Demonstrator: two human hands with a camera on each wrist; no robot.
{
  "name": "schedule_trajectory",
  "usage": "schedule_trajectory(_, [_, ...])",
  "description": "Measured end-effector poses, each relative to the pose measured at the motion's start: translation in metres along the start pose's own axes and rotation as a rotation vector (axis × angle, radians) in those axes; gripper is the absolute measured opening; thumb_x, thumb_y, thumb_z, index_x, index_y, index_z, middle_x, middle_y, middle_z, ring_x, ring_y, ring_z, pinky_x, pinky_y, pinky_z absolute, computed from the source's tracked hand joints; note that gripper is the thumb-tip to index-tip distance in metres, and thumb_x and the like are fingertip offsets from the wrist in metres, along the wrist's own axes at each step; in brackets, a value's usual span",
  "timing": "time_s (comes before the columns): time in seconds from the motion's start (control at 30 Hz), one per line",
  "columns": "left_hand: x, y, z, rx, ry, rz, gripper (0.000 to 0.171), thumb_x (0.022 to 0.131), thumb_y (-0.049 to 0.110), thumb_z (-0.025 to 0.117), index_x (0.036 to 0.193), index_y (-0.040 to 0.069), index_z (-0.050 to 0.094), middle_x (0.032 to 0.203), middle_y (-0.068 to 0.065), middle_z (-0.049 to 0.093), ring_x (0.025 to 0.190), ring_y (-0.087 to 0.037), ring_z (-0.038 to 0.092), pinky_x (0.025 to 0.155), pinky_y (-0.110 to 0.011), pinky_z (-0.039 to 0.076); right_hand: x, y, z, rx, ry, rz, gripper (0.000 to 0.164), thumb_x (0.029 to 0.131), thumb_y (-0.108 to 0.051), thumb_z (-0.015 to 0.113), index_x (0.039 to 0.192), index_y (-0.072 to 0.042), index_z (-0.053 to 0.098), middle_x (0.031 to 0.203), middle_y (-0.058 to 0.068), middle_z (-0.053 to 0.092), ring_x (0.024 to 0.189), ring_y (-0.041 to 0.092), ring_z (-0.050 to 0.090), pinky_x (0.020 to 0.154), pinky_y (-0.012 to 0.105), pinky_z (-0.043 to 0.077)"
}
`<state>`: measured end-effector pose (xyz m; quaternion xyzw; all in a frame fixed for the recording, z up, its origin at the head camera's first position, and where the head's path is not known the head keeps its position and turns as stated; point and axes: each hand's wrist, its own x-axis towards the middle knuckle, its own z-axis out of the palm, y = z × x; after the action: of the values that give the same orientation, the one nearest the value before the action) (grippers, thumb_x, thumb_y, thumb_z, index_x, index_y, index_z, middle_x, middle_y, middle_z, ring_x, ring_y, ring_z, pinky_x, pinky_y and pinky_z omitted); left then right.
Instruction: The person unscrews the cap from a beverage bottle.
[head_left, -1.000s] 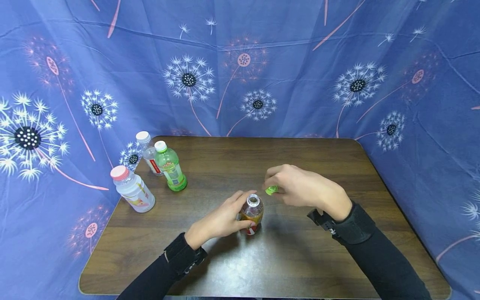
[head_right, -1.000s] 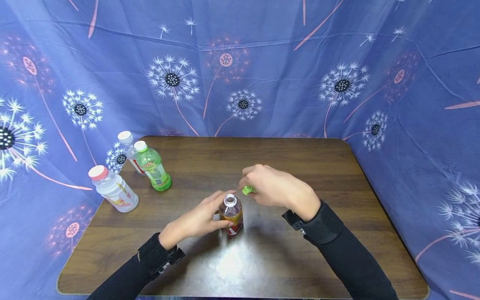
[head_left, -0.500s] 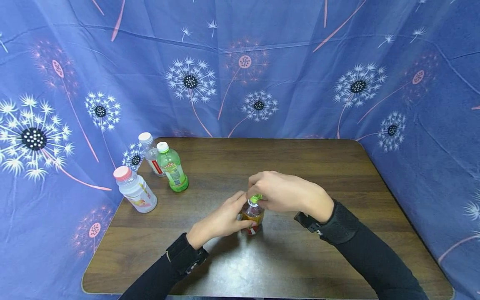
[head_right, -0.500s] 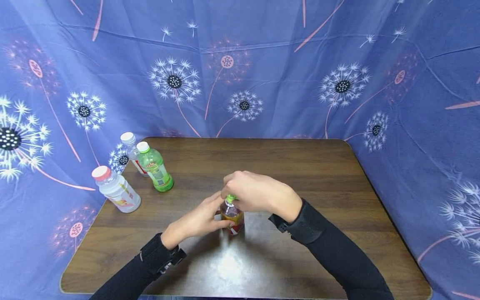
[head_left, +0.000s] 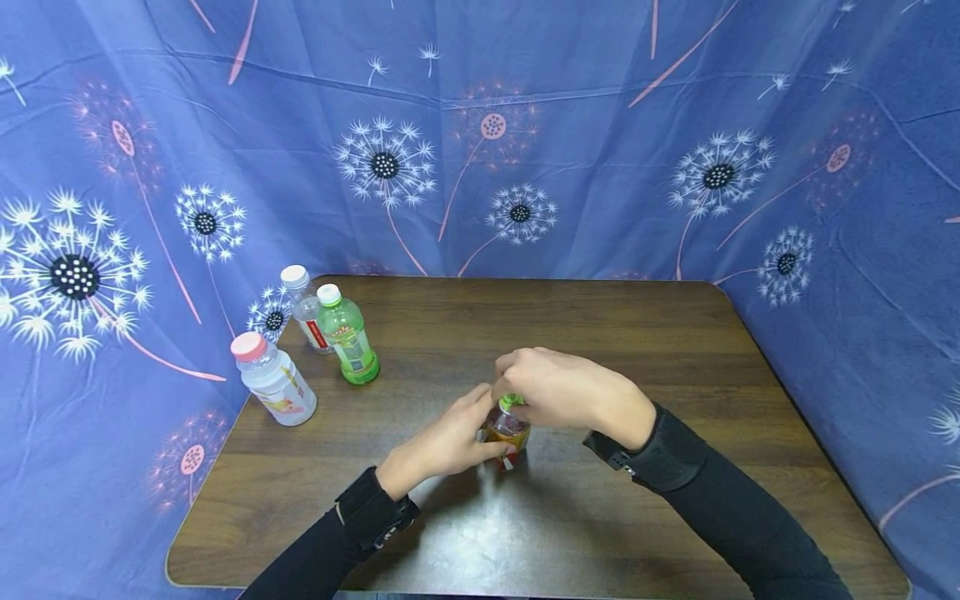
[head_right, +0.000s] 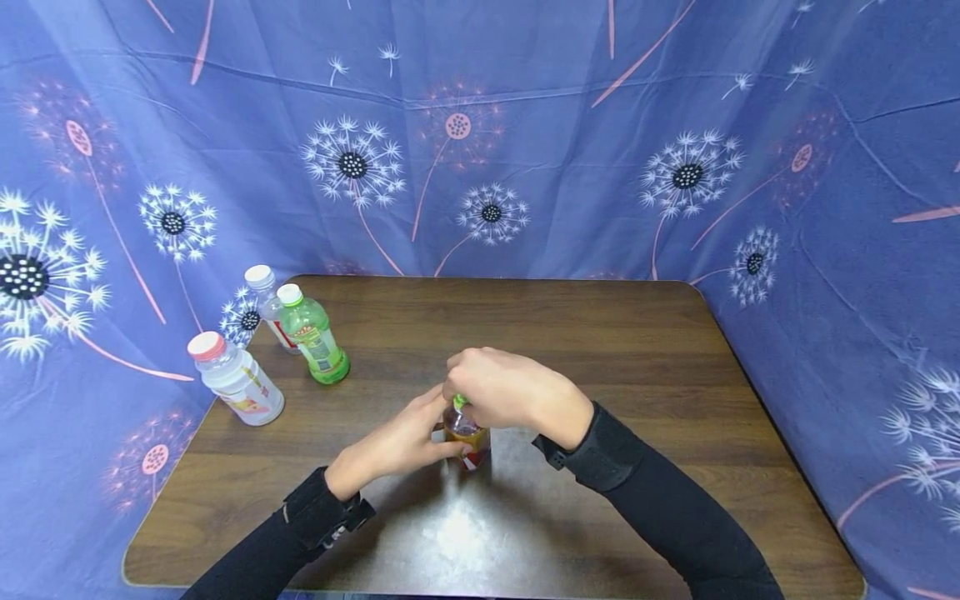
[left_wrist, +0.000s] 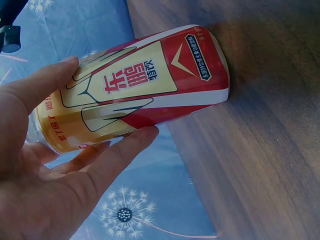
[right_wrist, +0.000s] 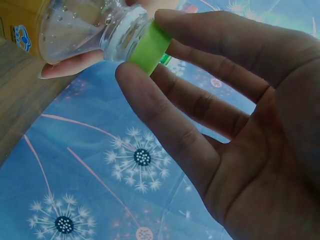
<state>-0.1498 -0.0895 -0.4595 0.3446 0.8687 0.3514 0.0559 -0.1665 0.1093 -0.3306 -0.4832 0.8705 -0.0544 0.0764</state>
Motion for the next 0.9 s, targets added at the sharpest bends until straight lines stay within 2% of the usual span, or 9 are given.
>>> schedule_trajectory(0.1, [0.0,0.001,0.0,0.007,0.001,-0.006,0.072,0.092,0.026,0.083,0.152,0.018,0.044,0.128,-0.006,0.059,0.114,-0.018,0.064,0.096,-0.034,0.059,0.0,0.0,0.002,-0.008,0.011,0.033,0.007,0.093,-0.015,0.078,0.1,-0.017,0.081,0.086,-0.006,0.06,0.073,0.006,0.06,0.065,0.022,0.052])
schedule_trajectory(0.27, [0.001,0.0,0.0,0.008,0.002,-0.012,0.082,0.092,0.027,0.083,0.159,0.015,0.037,0.136,-0.01,0.059,0.121,-0.02,0.063,0.1,-0.036,0.058,0.003,0.001,0.006,-0.035,0.061,0.089,0.009,0.095,-0.026,0.079,0.095,-0.016,0.081,0.08,-0.007,0.066,0.066,0.003,0.061,0.061,0.02,0.051])
schedule_trajectory(0.43, [0.003,-0.001,0.0,0.007,0.01,0.001,0.083,0.091,0.025,0.083,0.16,0.012,0.038,0.138,-0.01,0.059,0.123,-0.02,0.063,0.102,-0.036,0.057,0.006,0.003,0.009,-0.042,0.101,0.124,0.025,0.096,-0.033,0.078,0.077,-0.018,0.073,0.064,-0.011,0.059,0.052,0.0,0.046,0.051,0.019,0.041])
schedule_trajectory(0.5, [0.003,-0.001,0.0,0.017,0.006,0.005,0.081,0.092,0.026,0.083,0.159,0.013,0.04,0.138,-0.01,0.059,0.124,-0.02,0.062,0.102,-0.036,0.057,0.007,0.004,0.01,-0.043,0.099,0.136,0.032,0.097,-0.035,0.076,0.071,-0.019,0.067,0.061,-0.012,0.052,0.051,0.001,0.04,0.049,0.019,0.036])
schedule_trajectory(0.57, [0.003,-0.001,0.0,0.037,0.004,0.013,0.076,0.092,0.027,0.083,0.156,0.014,0.044,0.136,-0.009,0.059,0.123,-0.019,0.061,0.101,-0.035,0.057,0.008,0.005,0.009,-0.048,0.101,0.137,0.035,0.097,-0.038,0.075,0.07,-0.02,0.064,0.062,-0.012,0.05,0.052,0.002,0.039,0.05,0.02,0.035])
schedule_trajectory(0.7, [0.003,-0.001,0.0,0.04,-0.004,0.027,0.066,0.092,0.026,0.083,0.148,0.012,0.051,0.134,-0.009,0.058,0.122,-0.02,0.061,0.1,-0.034,0.058,0.005,0.008,0.003,-0.036,0.086,0.088,0.025,0.096,-0.043,0.075,0.085,-0.02,0.07,0.079,-0.009,0.059,0.065,0.004,0.051,0.059,0.025,0.045])
schedule_trajectory(0.77, [0.003,-0.001,-0.001,0.027,-0.005,0.029,0.062,0.092,0.025,0.083,0.145,0.01,0.053,0.133,-0.008,0.058,0.12,-0.019,0.062,0.1,-0.033,0.058,0.001,0.009,0.0,-0.001,0.069,0.038,0.014,0.095,-0.034,0.078,0.098,-0.021,0.075,0.092,-0.007,0.064,0.078,0.005,0.059,0.069,0.027,0.052])
schedule_trajectory(0.8, [0.003,-0.001,-0.001,0.017,-0.008,0.026,0.066,0.092,0.025,0.083,0.148,0.01,0.051,0.134,-0.008,0.058,0.121,-0.019,0.062,0.1,-0.032,0.057,-0.001,0.01,-0.002,0.021,0.054,0.016,0.013,0.094,-0.029,0.079,0.105,-0.022,0.076,0.1,-0.006,0.066,0.085,0.006,0.062,0.074,0.028,0.055])
schedule_trajectory(0.9, [0.002,-0.001,-0.001,-0.007,-0.008,0.031,0.069,0.092,0.024,0.083,0.15,0.01,0.048,0.134,-0.008,0.058,0.121,-0.018,0.062,0.101,-0.031,0.057,-0.004,0.011,-0.003,0.08,0.017,-0.058,0.024,0.091,-0.009,0.08,0.109,-0.024,0.078,0.112,-0.007,0.067,0.1,0.008,0.066,0.086,0.028,0.058])
